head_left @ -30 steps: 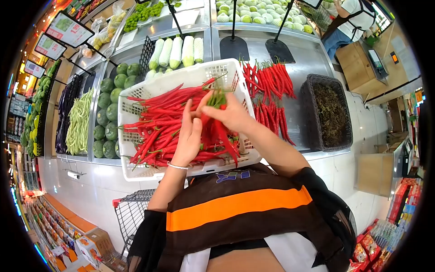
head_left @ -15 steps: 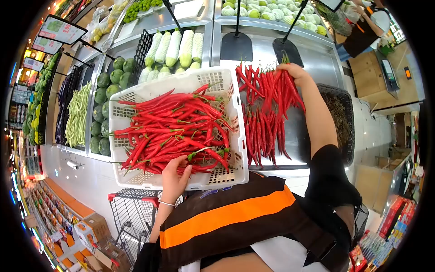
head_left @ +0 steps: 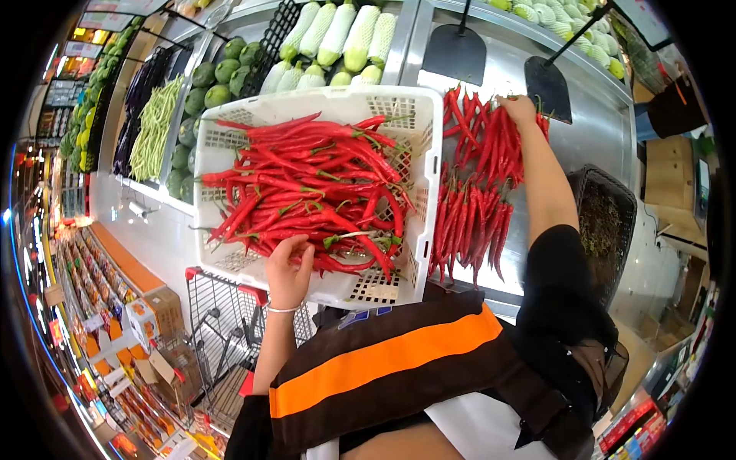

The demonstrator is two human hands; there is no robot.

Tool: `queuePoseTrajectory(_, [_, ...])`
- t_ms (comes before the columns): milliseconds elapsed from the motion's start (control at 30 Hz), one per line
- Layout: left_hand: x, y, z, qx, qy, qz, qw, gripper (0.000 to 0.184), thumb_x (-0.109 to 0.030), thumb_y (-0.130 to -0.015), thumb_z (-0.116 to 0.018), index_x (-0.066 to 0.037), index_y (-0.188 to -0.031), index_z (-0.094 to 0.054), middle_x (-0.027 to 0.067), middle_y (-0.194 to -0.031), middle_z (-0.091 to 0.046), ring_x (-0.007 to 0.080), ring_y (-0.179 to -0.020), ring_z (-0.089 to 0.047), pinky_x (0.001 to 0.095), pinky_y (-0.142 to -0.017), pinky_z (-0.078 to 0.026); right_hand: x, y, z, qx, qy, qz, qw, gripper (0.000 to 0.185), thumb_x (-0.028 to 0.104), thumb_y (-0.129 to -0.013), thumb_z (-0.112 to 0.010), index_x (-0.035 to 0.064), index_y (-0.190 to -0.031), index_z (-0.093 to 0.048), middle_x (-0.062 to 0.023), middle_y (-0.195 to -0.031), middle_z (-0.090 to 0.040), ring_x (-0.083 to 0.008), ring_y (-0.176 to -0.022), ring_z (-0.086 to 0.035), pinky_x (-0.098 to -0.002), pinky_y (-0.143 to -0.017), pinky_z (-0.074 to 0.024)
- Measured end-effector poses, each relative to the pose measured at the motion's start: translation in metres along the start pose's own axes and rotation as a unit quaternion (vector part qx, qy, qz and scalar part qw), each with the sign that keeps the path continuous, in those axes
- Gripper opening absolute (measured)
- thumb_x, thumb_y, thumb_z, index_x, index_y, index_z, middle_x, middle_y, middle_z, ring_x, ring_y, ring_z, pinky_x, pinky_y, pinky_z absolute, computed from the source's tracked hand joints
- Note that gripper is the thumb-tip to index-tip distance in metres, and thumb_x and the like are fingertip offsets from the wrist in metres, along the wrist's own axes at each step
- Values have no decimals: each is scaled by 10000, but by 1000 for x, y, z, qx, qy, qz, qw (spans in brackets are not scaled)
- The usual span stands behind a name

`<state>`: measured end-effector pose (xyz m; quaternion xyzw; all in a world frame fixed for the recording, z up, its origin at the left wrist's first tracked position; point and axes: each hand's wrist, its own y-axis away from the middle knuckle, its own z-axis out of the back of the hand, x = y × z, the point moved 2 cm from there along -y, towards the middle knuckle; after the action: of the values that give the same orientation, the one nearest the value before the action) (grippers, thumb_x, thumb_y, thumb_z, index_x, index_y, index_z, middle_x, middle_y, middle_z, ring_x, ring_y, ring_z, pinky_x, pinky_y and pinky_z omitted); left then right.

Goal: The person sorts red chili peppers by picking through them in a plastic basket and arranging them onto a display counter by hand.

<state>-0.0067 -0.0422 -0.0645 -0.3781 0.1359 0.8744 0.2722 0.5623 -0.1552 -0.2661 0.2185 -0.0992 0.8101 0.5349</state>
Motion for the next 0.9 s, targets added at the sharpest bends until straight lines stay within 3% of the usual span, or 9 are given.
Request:
queuePoseTrajectory(67, [-5,-1,1,-2,8,23,1000,172,-37,-776,-632,15,-936,-599,97,-791,-641,155,-713,-628,246,-634,-480,-5,-2,12,53,-16,-13,998,684,544,-662,-646,-90,-919,-630,-260,-883,-629,-330,-862,-625,-385,-746,-464])
queuePoseTrajectory(133, [-7,-2,6,5,31,26,999,147,-43,-775,-637,8,-911,-611,77,-776,-642,129,-697,-618,232,-611,-469,-19,3,10,-77,-42,34,996,794,570,-639,-653,-111,-1039,-577,-295,-1032,-582,-354,-1001,-574,-384,-863,-435])
queuePoseTrajectory(200, [-4,-11,17,-11,21,23,999,85,-41,-782,-631,5,-853,-623,45,-730,-633,94,-656,-585,219,-587,-450,-11,34,39,-49,-86,34,995,763,536,-678,-644,-76,-1123,-548,-257,-1118,-563,-351,-1065,-540,-361,-910,-407])
queuePoseTrajectory(333, [-13,-69,36,-19,-35,-91,995,100,-34,-776,-598,-24,-872,-623,98,-784,-633,176,-706,-597,284,-670,-471,-1,100,66,-39,-231,20,972,507,341,-773,-645,-38,-1102,-575,-160,-1080,-607,-254,-1004,-574,-314,-872,-426])
queuePoseTrajectory(400, [-2,-105,31,24,-202,-264,943,179,-39,-760,-569,-58,-934,-605,121,-878,-615,265,-840,-578,359,-778,-466,22,153,82,-20,-364,32,931,294,170,-831,-612,-4,-1067,-603,-80,-1006,-627,-147,-919,-572,-265,-807,-439])
queuePoseTrajectory(567, [44,-153,15,226,-403,-164,872,273,-32,-732,-573,-79,-1000,-565,138,-940,-570,329,-903,-535,404,-812,-449,85,278,110,35,-506,-14,862,210,128,-864,-563,25,-1044,-600,-11,-921,-611,-79,-805,-555,-210,-678,-422])
queuePoseTrajectory(667, [63,-161,17,183,-316,-263,893,254,-64,-744,-593,-73,-996,-560,146,-931,-551,340,-887,-533,415,-798,-448,91,324,114,9,-552,-22,833,166,95,-872,-544,17,-1007,-601,-12,-892,-604,-70,-784,-552,-196,-669,-419])
queuePoseTrajectory(700, [48,-155,26,177,-203,-262,927,258,-99,-760,-599,-64,-1012,-556,157,-937,-542,344,-894,-536,416,-785,-448,93,336,116,-7,-569,-22,822,148,79,-875,-534,12,-989,-601,-12,-876,-600,-64,-768,-548,-189,-666,-418])
queuePoseTrajectory(900, [33,-162,-3,190,-318,-243,897,336,-83,-759,-573,-70,-1094,-559,178,-1007,-513,351,-923,-541,399,-817,-447,133,369,129,-9,-555,53,830,101,61,-871,-534,3,-916,-605,-12,-807,-591,-62,-715,-525,-189,-678,-418])
